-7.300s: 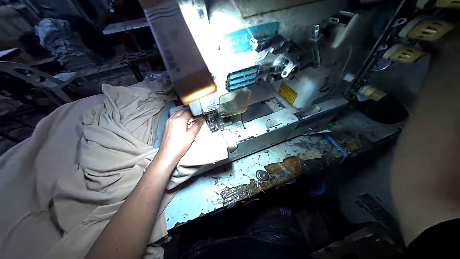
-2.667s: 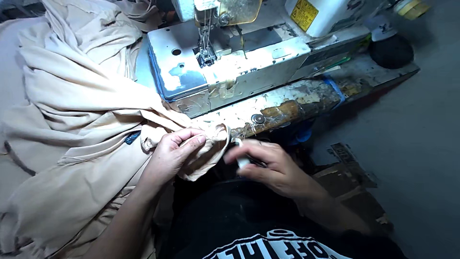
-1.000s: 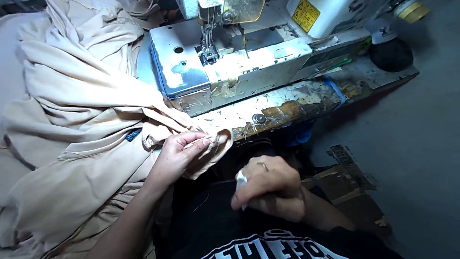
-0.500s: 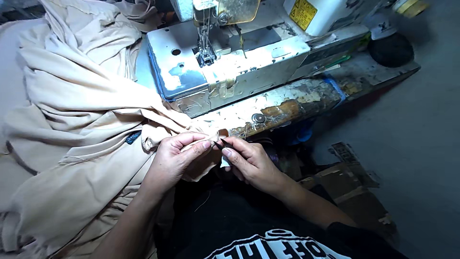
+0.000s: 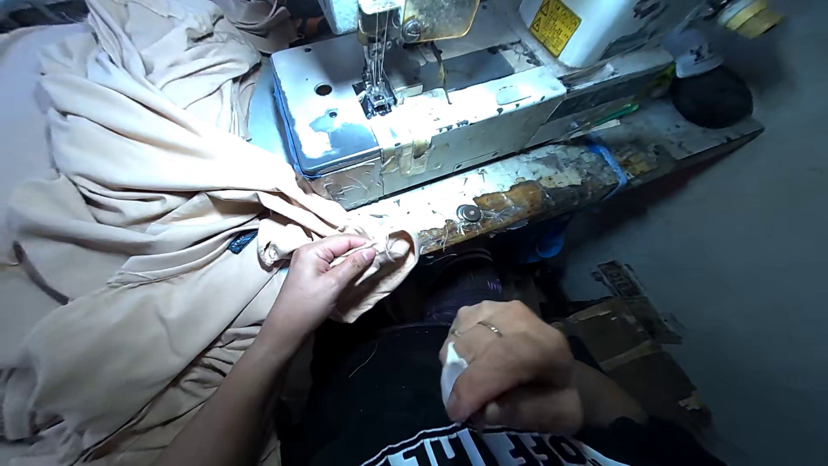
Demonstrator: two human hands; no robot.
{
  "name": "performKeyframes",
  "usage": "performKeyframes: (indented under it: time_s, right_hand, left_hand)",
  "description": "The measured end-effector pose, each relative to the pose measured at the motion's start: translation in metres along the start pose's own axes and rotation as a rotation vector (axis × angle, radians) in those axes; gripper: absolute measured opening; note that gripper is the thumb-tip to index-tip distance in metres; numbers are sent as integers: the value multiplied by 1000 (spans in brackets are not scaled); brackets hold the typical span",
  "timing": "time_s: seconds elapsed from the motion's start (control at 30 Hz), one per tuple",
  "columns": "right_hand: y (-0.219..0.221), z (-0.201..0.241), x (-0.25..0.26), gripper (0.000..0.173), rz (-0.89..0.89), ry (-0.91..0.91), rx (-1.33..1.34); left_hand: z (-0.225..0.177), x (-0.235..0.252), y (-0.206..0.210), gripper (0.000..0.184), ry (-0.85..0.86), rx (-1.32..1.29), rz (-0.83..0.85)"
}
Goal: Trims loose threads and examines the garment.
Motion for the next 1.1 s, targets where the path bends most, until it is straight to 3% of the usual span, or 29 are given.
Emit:
performKeyframes:
  time_s: [0.03,0.13,0.23,1.1]
  right_hand:
    - [-3,-1,0,28,-28,30,-45]
    - [-13,-31,-8,22,-203,348,-271]
    - [-10,-47,-11,22,-225,518,-298]
    - [-2,-56,-10,24,-255,578,-299]
  left_hand:
    - [1,0,0,14,-56,-110,17]
    - [-2,1,1,17,-174,-412,89]
    - [-5,-1,2,20,-219,-519,82]
    - [-3,-1,3,16,-173,-472,108]
Point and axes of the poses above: each hand's wrist, its own x-axis towards the middle knuckle, its own y-axis out of the palm, z = x × y, the point moved 3 cm from there along x, towards the middle knuckle, and after that the axes turned 1 degree about -y, right-handed, at the moved point
